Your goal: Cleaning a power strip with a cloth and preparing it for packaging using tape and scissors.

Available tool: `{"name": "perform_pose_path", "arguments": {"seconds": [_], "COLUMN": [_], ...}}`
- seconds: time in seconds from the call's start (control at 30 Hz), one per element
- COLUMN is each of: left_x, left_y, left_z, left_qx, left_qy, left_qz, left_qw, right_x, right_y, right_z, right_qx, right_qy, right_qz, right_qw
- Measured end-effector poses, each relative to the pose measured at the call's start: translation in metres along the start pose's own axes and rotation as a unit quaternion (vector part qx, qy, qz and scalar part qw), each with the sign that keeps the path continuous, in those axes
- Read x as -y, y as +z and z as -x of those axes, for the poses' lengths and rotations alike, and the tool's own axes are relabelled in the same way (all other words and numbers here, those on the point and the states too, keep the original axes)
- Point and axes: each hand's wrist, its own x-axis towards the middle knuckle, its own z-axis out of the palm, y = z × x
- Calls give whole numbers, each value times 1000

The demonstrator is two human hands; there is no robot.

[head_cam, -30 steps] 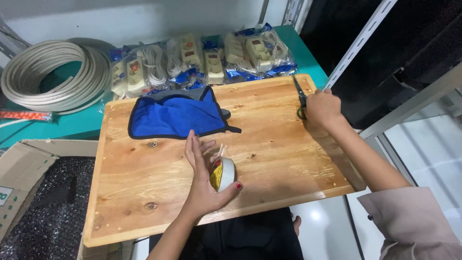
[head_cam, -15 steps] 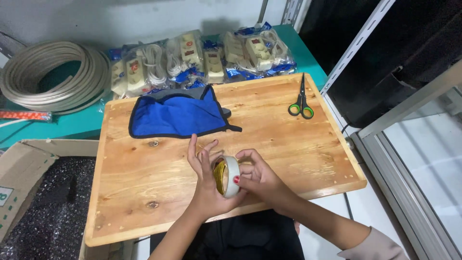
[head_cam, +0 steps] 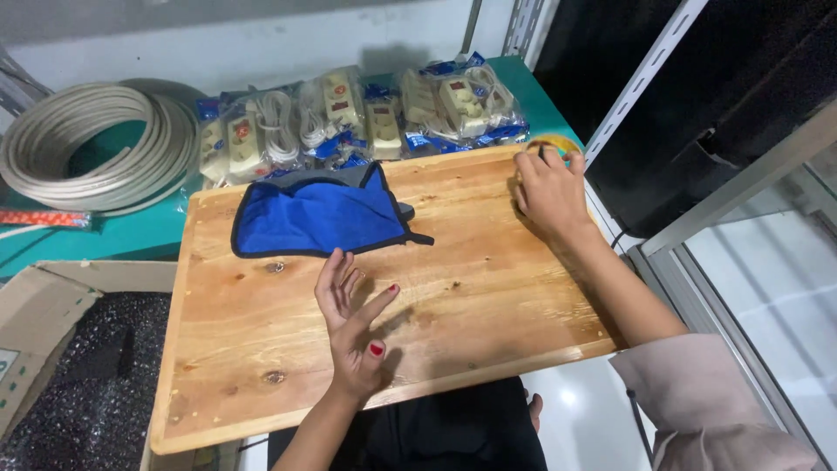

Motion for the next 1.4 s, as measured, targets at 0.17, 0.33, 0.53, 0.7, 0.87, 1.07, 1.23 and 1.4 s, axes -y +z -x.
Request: {"name": "perform_pose_path", "arguments": {"seconds": [0.17,0.33,0.53,0.7,0.87,1.07,1.23,1.4], "left_x": [1,5,11,12,6,6,-3,1], "left_y": [1,6,11,13,11,13,21,32], "left_z": [-2,-3,-8,-12,-15,-15,-19,-39], "left_qx": [-5,-25,-43,-39,-18,8,15,25], "left_qy": [4,17,17,-23,-28,-55,-93,-112], "left_qz": [-15,-21,-30,-16,4,26,17,18], "left_qw": [1000,999,998,999,999,998,995,993], "right_x": [-10,0,61,101,115,129,130,115], "right_y": [36,1,-117,-174,-164,-150,-155,-147], "right_z": [3,5,-2,-18,-20,-15,-12,-20], "right_qx": [120,122,157,54,95,100,59,47], "right_qy": [105,179,154,-33,-14,63,107,158], "right_qz": [-129,-175,-649,-619,-642,-685,-679,-649], "right_qw": [979,960,728,783,761,718,724,743]}}
